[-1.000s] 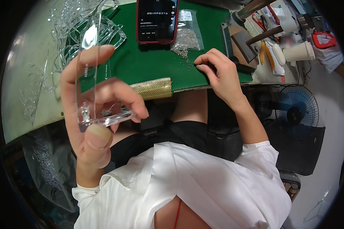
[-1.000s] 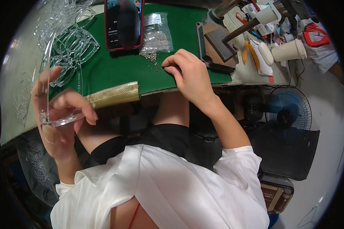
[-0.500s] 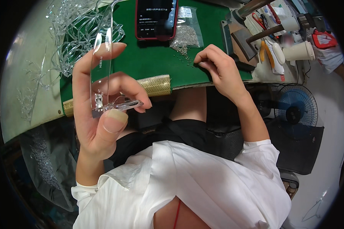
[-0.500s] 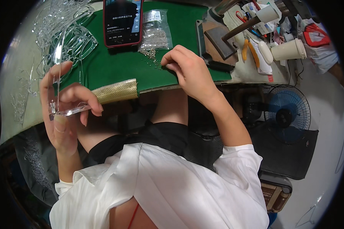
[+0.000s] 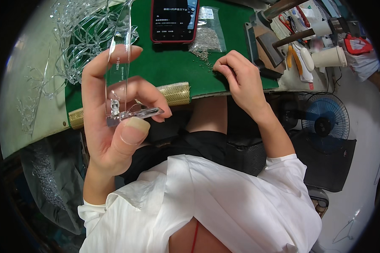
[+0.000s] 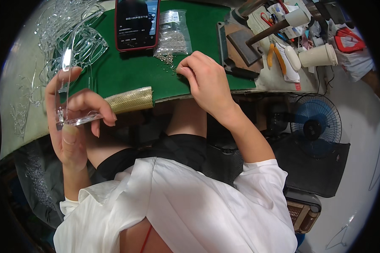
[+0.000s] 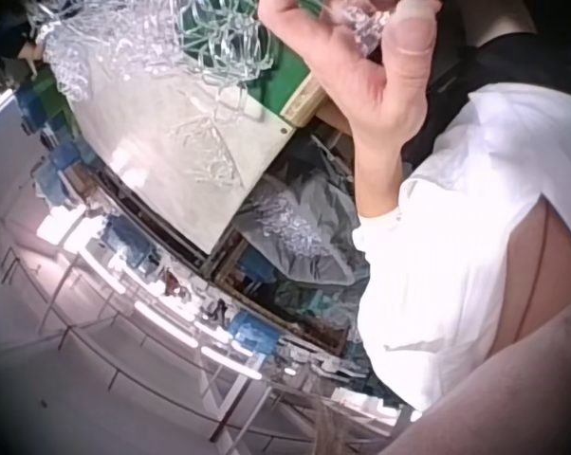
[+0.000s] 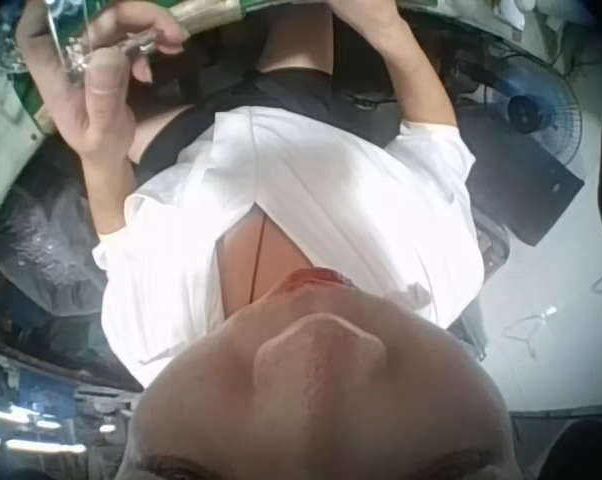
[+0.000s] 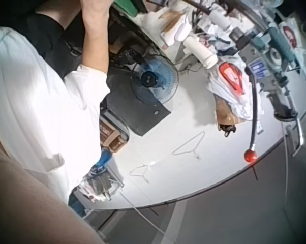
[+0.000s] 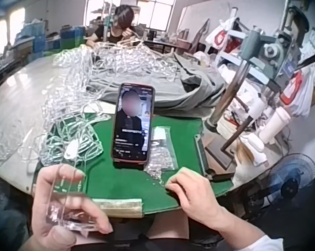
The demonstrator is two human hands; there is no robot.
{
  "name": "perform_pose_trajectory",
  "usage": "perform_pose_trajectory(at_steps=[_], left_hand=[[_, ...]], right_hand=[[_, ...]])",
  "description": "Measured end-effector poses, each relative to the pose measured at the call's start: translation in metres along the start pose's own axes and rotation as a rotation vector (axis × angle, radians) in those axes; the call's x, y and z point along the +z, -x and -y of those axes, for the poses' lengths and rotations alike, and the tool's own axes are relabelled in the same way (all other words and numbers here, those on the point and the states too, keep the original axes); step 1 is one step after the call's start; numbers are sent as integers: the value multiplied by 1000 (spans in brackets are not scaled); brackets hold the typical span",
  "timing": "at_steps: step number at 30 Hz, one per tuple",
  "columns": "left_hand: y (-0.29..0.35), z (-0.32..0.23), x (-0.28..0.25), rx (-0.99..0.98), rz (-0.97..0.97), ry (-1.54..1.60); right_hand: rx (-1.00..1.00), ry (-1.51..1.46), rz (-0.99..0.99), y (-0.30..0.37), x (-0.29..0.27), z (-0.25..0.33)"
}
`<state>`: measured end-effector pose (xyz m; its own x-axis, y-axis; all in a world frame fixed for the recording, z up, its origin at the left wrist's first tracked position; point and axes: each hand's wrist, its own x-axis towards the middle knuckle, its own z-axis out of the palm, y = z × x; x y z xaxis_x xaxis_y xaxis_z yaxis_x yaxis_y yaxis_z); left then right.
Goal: The person assembles clear eyeglass frames by inserting small metal components into the frame arms. They handle multiple frames one at a time, pick up tiny parts from the table, and place completed frames aside.
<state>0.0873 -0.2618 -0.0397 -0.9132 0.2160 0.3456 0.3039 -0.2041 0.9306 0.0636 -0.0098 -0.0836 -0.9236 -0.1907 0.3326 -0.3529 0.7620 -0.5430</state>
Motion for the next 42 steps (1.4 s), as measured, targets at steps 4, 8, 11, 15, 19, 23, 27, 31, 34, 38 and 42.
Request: perform_pose_trajectory(at_steps=[4,8,11,15,19,23,27,31,34,38,42], left_hand=[[-1,0,-1,-24,15,-7],[-1,1,-1,-44,26,-2],[-1,0,-2,-58,51,7],[-1,0,-4,-66,63,5],[-2,0,-1,-54,36,7],[-2,1,-1,-45,35,12],[0,4,0,-9,4,-16],[0,1,1,13,-1,-39],[0,-1,0,5,21,-39],[-4,-2,6,4,99,7],[-13,3,28,-45,342,17]], right_hand=[[62,7,-15,1,2,6],[75,67,-6,-2,6,12],[103,15,10,1,3,9],[32,11,21,2,-1,3],[4,26,59,3,-3,7],[-20,77,69,3,-2,8],[-134,174,61,2,1,5],[-179,255,52,5,4,9],[-176,239,57,8,4,6],[-26,-117,55,1,-5,-2],[-213,-429,-74,-17,-47,34]])
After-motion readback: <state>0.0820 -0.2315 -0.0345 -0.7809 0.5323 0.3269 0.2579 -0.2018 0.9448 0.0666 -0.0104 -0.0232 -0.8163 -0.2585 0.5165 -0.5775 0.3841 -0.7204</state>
